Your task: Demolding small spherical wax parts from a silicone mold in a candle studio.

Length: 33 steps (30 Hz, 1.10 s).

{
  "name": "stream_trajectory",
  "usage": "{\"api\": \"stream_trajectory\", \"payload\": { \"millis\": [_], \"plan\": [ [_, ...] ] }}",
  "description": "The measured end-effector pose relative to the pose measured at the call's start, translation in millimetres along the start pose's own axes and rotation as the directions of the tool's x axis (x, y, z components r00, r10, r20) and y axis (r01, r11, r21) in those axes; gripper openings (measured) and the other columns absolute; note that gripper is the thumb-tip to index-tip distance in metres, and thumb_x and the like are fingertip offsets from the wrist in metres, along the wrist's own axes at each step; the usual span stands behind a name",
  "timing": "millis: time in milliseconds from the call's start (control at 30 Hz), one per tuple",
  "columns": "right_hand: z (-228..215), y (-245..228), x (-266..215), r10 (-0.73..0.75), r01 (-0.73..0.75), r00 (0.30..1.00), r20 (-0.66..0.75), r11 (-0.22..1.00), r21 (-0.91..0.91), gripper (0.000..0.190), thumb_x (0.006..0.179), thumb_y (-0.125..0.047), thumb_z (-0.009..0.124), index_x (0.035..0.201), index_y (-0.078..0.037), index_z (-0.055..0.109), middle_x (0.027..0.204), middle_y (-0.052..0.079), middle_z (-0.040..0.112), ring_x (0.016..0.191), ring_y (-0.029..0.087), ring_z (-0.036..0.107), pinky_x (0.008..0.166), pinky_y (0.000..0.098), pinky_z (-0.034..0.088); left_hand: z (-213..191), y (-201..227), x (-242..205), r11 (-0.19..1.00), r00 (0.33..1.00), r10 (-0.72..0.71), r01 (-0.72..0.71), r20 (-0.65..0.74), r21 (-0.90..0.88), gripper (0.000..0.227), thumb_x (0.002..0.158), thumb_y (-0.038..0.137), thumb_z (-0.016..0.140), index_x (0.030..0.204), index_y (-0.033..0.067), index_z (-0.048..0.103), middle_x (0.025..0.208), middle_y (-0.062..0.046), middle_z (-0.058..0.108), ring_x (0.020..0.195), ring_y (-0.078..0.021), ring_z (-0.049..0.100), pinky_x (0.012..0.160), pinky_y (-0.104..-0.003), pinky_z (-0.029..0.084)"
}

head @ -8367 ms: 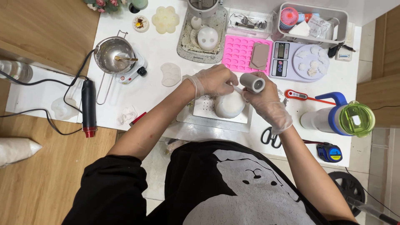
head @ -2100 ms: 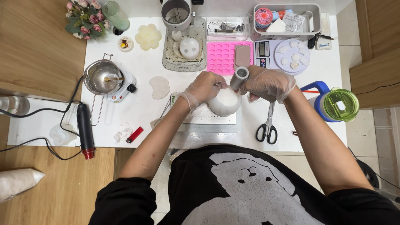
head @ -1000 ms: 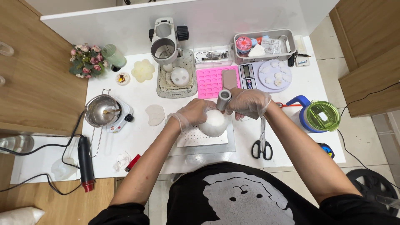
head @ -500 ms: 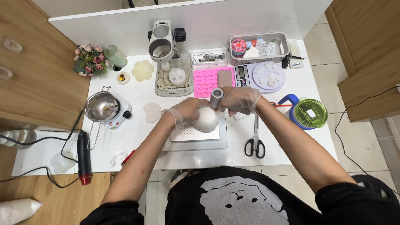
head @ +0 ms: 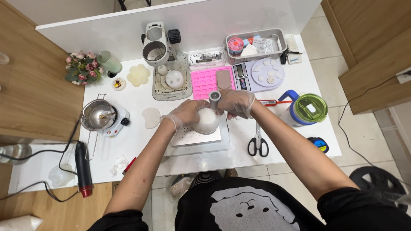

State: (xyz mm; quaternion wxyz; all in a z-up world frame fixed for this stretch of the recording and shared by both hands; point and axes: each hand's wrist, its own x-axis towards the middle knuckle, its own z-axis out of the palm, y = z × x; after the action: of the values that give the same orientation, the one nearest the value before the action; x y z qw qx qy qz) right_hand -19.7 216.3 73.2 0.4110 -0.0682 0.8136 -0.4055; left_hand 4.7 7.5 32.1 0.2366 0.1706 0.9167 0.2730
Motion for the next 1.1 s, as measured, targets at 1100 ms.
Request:
{"api": "stream_trajectory", "payload": {
  "millis": [1100],
  "plan": [
    [20,10,-21,0.094,-0.048,0.983,-0.159,0.961,0.274,0.024,0.079,-0.007,0.074,0.102,-0.002,0.069,0.085,0.006,0.069,0.054,0.009,0.055,0.045,0.0268,0.047,-5,2,-10,0.989,0.988,0.148,-0.148,0.037,0.002,0.056,0.071,0.011,0.071,0.126,0.0224,0.069,0.116,-0.014,0.073,0.113,-0.029,0.068,0.1,-0.038,0.051]
  ]
}}
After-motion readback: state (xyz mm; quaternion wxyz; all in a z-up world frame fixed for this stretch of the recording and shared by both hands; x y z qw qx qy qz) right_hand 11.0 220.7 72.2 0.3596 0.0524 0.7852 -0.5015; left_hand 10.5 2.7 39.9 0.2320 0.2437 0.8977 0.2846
